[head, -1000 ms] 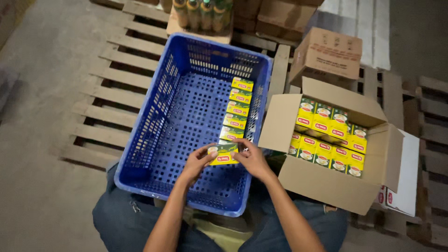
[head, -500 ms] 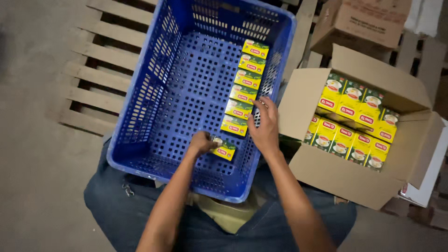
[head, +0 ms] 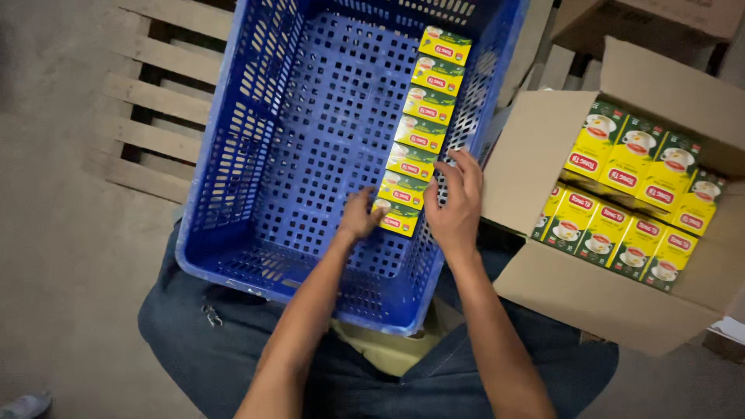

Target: The person opens a cardboard box and transfers small yellow and green boxes into a blue plastic basket. They arrange the boxes in neat rows inside the basket.

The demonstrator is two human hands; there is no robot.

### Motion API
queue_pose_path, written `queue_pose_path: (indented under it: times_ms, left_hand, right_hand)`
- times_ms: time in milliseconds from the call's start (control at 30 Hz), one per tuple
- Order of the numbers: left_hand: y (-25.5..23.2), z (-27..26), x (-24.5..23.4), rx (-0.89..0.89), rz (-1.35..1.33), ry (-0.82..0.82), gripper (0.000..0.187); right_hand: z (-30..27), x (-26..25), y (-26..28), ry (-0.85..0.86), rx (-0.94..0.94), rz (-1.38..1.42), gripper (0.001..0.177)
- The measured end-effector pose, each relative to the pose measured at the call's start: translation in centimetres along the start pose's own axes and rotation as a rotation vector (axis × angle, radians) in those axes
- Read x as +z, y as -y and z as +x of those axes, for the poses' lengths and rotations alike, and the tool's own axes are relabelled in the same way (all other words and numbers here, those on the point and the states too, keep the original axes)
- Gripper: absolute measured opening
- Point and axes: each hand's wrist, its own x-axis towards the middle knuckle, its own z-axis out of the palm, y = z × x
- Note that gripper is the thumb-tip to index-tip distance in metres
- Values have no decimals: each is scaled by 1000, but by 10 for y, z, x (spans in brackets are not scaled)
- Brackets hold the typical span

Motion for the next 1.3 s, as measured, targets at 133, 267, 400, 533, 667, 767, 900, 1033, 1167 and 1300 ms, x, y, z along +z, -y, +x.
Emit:
queue_pose_path:
  times_ms: [133, 267, 400, 533, 667, 767, 900, 1033, 1167, 1300]
  left_hand:
    - [-54, -33, -31, 34, -80, 86, 119]
    - [-101, -57, -63, 115, -18, 225, 152]
    - [-123, -66, -69, 222, 388, 235, 137]
    - [-87, -58, -45, 572, 945, -16, 89]
    - [-52, -45, -8, 759, 1007, -233, 68]
    - [-52, -43, -4, 820, 1035, -287, 68]
    - [-54, -41, -4, 838, 1176, -302, 73]
    - [-63, -42, -11, 884, 1110, -385, 75]
    - [-53, -31, 1, 878, 1130, -424, 78]
    - [-47, -33, 3, 817, 1145, -333, 100]
  right_hand:
    - [3, -4, 7, -5, 0, 3, 20]
    - [-4, 6, -8, -21, -12, -21, 19]
    - [-1, 3, -2, -38, -25, 4, 16]
    - [1, 3, -2, -57, -59, -8, 16]
    - [1, 1, 0, -50, -66, -2, 16]
    - [1, 3, 1, -54, -67, -12, 16]
    - [-1, 4, 0, -56, -85, -27, 14]
    - [-3, 6, -1, -80, -120, 12, 13]
    - [-8, -11, 14, -97, -215, 59, 12]
    - [-27, -43, 39, -94, -291, 92, 16]
